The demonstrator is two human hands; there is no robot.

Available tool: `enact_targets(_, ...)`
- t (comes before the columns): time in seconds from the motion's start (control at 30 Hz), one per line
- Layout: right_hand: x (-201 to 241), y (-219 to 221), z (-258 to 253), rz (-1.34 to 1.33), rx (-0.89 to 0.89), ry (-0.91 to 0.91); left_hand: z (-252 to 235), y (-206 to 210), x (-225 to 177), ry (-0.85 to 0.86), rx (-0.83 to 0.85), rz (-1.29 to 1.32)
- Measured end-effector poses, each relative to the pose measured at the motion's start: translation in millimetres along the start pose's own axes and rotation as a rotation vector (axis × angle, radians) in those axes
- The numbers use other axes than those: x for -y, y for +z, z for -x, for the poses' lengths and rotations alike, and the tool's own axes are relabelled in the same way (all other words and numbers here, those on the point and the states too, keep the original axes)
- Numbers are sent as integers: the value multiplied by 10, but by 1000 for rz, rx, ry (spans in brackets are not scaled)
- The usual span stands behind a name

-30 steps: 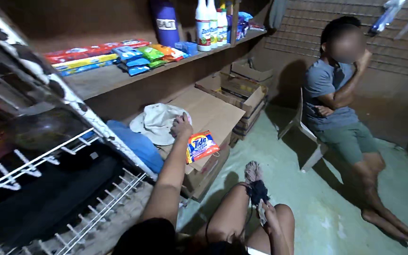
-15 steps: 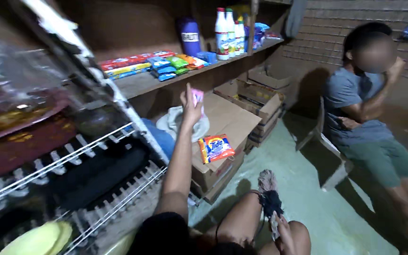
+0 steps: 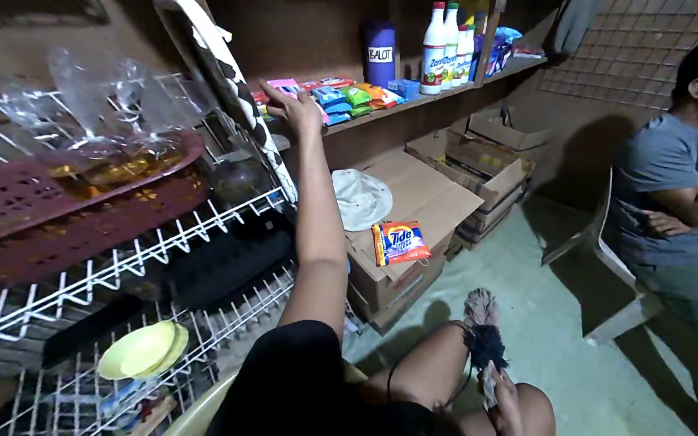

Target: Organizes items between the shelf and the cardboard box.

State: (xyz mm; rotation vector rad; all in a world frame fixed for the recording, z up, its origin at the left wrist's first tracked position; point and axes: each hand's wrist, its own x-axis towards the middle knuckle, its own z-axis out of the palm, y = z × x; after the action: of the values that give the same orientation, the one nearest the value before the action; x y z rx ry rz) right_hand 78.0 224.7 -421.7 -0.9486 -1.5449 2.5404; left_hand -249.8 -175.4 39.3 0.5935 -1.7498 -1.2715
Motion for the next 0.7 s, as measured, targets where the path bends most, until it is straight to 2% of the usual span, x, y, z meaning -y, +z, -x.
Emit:
enact_targets(0.2,-19,-31,-40,-25,2,28,-250,-18,-49,-182,105,-169)
enact_targets(0.3,-18,-10,-50,-46,15,19,-281,21,-42,-194,96,-89)
enact_targets(0.37,-5,-3,-38,-43,14,17,-269,31,-62,-191,13,21)
enact_targets(0.43,25,5,-5,-26,-1,22,-280,26,12,-121,-49,124)
enact_targets(0.53,19,-17,-13,-34,-10,25,-176,-29,198,114,23,206)
enact_targets(0.6,-15,-41,-54,-53,-6,28,-155,-57,322,214,128,52)
enact_targets(0.7,-19,-38,-68,-42,-12,37,-174,-66,352,240,210,-189)
